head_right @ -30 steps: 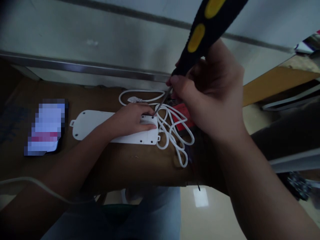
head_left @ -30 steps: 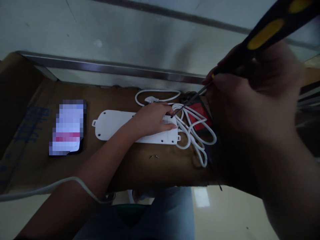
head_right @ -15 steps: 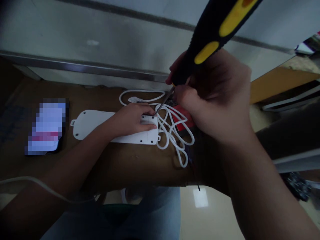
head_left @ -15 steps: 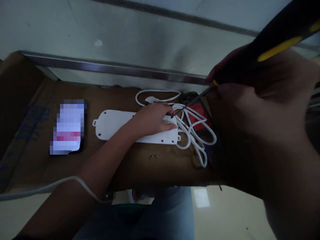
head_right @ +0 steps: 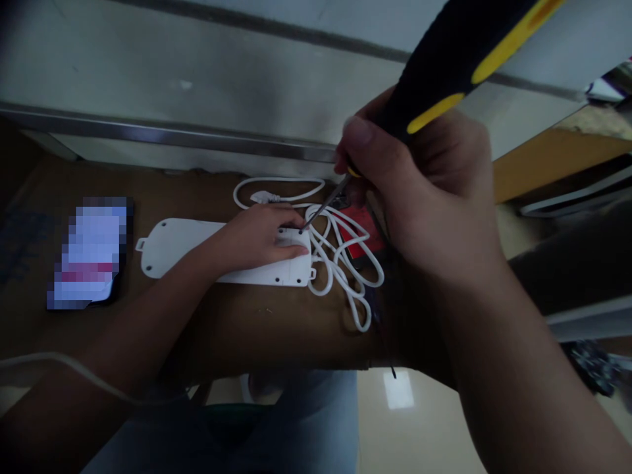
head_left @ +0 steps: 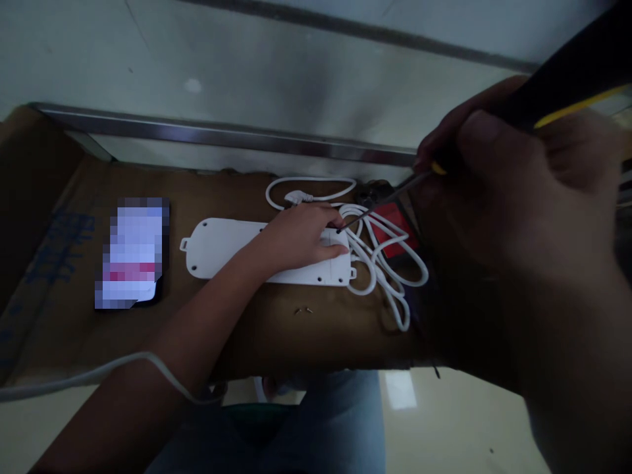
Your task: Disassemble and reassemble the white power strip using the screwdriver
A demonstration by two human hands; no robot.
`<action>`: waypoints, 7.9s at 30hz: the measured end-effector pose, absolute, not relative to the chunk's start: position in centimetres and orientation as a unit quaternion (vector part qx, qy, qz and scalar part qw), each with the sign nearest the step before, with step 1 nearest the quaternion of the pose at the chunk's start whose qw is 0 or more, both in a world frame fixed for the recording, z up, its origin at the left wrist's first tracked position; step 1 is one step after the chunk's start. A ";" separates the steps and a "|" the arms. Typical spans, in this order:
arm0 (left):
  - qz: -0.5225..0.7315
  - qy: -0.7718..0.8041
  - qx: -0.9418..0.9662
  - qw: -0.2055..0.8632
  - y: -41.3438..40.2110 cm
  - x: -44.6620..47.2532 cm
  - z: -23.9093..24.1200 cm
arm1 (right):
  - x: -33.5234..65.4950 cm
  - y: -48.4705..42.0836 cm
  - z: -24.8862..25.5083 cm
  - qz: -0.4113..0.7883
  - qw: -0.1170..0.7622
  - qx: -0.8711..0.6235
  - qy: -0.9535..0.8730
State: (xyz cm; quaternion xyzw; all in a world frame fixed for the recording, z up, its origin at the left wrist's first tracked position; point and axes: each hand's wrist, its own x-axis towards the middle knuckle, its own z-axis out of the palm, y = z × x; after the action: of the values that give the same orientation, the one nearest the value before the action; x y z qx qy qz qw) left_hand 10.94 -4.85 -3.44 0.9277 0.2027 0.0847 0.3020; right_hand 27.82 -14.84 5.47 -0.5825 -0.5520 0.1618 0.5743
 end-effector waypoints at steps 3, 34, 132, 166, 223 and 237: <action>0.095 0.197 0.928 0.301 -4.8 10.9 -3.5 | 28.0 -15.1 5.2 0.080 0.550 -0.605 -0.570; 0.098 0.200 0.919 0.325 -4.7 11.0 -3.2 | 28.2 -15.8 5.6 0.003 0.478 -0.668 -0.570; 0.179 0.187 0.802 0.538 -2.6 8.5 -2.1 | 26.8 -15.2 4.2 0.095 0.559 -0.559 -0.606; 0.293 0.131 0.719 0.616 -3.4 10.0 -3.2 | 25.2 -12.2 4.0 -0.002 0.485 -0.607 -0.629; 0.327 0.170 0.725 0.582 -3.7 9.8 -2.6 | 26.2 -12.6 3.0 0.136 0.527 -0.555 -0.629; 0.338 0.193 0.735 0.555 -3.7 10.1 -2.6 | 25.8 -12.7 3.3 0.104 0.531 -0.560 -0.627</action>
State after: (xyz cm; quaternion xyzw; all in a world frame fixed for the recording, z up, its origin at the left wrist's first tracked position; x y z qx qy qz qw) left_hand 10.11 -3.73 -2.59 0.7350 0.1935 0.3381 0.5550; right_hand 25.84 -12.72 3.27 -0.5600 -0.6269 0.1045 0.5315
